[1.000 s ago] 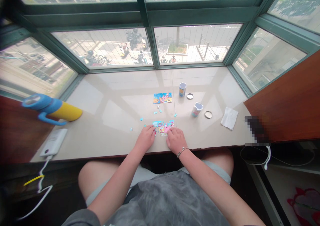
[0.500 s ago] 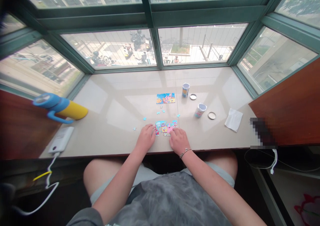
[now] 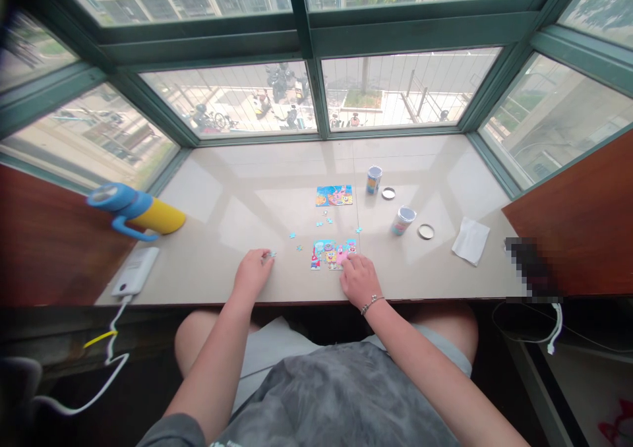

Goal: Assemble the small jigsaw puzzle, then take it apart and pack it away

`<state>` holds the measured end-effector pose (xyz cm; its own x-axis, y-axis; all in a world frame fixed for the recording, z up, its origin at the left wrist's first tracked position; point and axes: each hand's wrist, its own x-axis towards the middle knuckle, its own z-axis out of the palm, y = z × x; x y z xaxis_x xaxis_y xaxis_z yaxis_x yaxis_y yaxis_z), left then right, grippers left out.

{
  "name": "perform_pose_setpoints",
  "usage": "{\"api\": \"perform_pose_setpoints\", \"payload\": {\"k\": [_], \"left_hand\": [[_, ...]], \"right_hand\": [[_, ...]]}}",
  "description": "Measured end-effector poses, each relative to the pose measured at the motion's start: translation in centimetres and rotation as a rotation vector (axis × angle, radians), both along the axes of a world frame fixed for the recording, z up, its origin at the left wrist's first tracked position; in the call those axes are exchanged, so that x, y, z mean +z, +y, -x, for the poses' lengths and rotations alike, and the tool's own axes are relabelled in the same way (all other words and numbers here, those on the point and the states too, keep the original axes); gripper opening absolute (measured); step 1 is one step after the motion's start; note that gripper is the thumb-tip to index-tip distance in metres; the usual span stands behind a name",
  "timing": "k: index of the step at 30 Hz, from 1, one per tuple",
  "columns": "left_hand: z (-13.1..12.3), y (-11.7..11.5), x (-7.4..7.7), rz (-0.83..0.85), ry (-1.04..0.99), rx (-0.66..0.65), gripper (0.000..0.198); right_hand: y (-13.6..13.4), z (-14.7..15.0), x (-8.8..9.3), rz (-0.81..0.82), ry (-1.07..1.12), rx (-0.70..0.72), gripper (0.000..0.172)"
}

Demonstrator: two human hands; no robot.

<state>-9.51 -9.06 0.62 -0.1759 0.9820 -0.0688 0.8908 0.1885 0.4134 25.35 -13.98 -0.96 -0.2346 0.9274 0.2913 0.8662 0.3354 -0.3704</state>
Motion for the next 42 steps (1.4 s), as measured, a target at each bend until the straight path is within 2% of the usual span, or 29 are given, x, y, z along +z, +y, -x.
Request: {"api": "perform_pose_setpoints", "payload": {"k": [5, 12, 19, 23, 28, 42], "left_hand": [[1.0, 1.2, 0.2, 0.084, -0.037, -0.046, 0.029], [0.3, 2.2, 1.1, 0.115, -0.089, -0.075, 0.019], [-3.3, 0.9, 2.1, 0.205, -0.308, -0.101, 0.019], [-6.4, 0.1, 2.3, 0.179, -0.426, -0.21, 0.017], [-9.4, -0.1, 2.5, 0.17, -0.468, -0.309, 0.019], [-12.5, 0.0, 1.7, 0.136, -0.408, -0.46, 0.014]], "right_hand": [[0.0, 0.0, 0.1, -0.011, -0.005, 0.004, 0.022], [0.0, 0.0, 0.1, -0.012, -0.006, 0.005, 0.021], [0.0, -0.1, 0.2, 0.008, -0.026, 0.001, 0.02], [0.1, 0.0, 0.2, 0.008, -0.024, 0.007, 0.02], [0.1, 0.0, 0.1, 0.002, -0.023, 0.006, 0.021], [0.2, -0.1, 0.5, 0.009, -0.017, 0.005, 0.018]]}}
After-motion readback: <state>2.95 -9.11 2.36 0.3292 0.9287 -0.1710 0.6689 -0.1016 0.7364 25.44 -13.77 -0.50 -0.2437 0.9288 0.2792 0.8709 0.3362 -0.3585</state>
